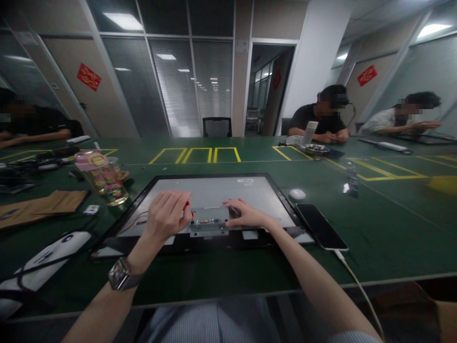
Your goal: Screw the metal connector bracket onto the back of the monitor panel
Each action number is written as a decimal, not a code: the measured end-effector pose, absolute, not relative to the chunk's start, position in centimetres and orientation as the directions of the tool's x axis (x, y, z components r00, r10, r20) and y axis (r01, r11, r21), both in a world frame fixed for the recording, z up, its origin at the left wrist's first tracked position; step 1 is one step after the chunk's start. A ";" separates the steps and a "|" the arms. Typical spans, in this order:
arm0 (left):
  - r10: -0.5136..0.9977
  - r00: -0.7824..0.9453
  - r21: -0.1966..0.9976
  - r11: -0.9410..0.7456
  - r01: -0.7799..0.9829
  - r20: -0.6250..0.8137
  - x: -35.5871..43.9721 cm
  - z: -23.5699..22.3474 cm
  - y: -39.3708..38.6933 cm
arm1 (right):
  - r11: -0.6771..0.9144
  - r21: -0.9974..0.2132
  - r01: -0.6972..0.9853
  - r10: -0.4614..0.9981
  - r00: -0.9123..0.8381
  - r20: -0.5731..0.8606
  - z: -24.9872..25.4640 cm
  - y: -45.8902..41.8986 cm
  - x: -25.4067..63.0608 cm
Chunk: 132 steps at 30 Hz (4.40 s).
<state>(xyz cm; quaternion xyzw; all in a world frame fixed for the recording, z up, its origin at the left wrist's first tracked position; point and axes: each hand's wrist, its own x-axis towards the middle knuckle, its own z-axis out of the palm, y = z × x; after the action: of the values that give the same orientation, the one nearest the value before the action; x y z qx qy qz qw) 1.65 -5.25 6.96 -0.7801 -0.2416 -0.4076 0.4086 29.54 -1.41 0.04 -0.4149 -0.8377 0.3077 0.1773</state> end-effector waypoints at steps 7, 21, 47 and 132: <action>0.016 0.557 -0.459 -0.547 0.700 0.830 1.8 7.0 -5.2 | 0.477 -0.659 0.581 0.798 -0.601 0.048 0.1 -1.4 29.5; 0.002 0.613 -0.480 -0.619 0.621 0.790 2.5 6.4 -5.3 | 0.478 -0.652 0.588 0.797 -0.602 0.042 0.1 -1.5 29.4; 0.011 0.559 -0.391 -0.705 0.592 0.829 2.4 6.4 -5.4 | 0.475 -0.657 0.585 0.804 -0.593 0.053 -0.1 -1.4 29.5; 0.763 0.009 0.762 -0.645 0.056 0.646 2.4 5.4 -4.1 | 0.491 -0.652 0.578 0.819 -0.561 0.119 0.4 -2.5 28.5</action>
<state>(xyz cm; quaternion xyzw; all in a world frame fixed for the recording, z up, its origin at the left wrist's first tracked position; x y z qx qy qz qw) 2.41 -4.15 5.44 -0.6523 -0.3140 -0.6302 -0.2807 28.50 -2.54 0.43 -0.4174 -0.8368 0.2835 0.2127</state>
